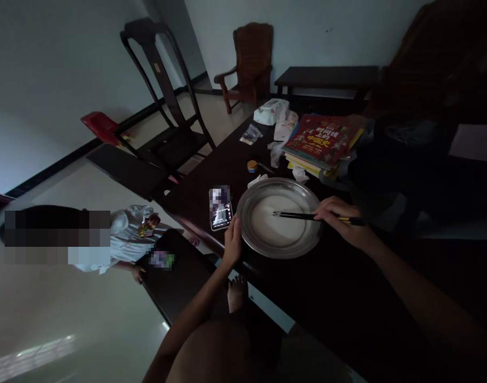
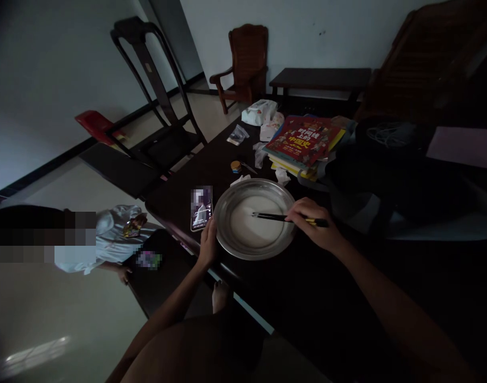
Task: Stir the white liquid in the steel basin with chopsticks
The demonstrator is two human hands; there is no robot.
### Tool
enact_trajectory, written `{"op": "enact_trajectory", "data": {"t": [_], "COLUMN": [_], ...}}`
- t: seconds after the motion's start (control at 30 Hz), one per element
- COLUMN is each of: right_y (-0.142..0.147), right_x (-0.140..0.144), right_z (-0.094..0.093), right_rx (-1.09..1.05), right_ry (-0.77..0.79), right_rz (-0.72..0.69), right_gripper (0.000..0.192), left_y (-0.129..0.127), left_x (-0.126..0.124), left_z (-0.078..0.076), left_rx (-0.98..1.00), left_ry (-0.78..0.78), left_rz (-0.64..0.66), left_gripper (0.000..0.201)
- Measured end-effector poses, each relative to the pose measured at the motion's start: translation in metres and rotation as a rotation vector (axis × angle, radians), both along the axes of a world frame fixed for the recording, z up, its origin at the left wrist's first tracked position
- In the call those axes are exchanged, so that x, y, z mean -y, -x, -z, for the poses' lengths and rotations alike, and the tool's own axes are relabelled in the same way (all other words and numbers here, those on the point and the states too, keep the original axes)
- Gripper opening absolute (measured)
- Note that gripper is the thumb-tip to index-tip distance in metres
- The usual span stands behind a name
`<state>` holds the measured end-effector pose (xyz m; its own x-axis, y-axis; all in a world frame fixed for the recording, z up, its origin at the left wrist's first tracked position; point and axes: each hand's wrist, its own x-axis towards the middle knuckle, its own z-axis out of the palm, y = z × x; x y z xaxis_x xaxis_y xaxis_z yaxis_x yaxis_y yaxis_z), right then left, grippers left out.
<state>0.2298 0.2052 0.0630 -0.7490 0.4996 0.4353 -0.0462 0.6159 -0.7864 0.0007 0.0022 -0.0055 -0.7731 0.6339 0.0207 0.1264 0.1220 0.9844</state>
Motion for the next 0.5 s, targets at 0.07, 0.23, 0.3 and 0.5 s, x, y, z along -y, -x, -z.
{"op": "enact_trajectory", "data": {"t": [0.07, 0.23, 0.3, 0.5], "right_y": [-0.0012, 0.0020, 0.0027, 0.0008], "right_x": [-0.0012, 0.0029, 0.0026, 0.0009], "right_z": [-0.0005, -0.0007, 0.0005, 0.0018], "right_rx": [-0.003, 0.028, 0.014, 0.005], "right_ry": [0.039, 0.014, -0.004, 0.037], "right_rz": [0.009, -0.086, -0.034, -0.056], "right_gripper": [0.032, 0.023, 0.020, 0.029], "left_y": [0.0000, 0.0010, 0.0014, 0.0015], "left_x": [0.0000, 0.0005, 0.0007, 0.0020], "left_z": [-0.0005, -0.0003, 0.0006, 0.0015], "left_rx": [-0.005, -0.004, -0.004, 0.008], "left_ry": [0.000, -0.011, -0.016, 0.000], "left_rz": [0.003, 0.002, 0.001, -0.001], "left_gripper": [0.065, 0.062, 0.063, 0.062]}}
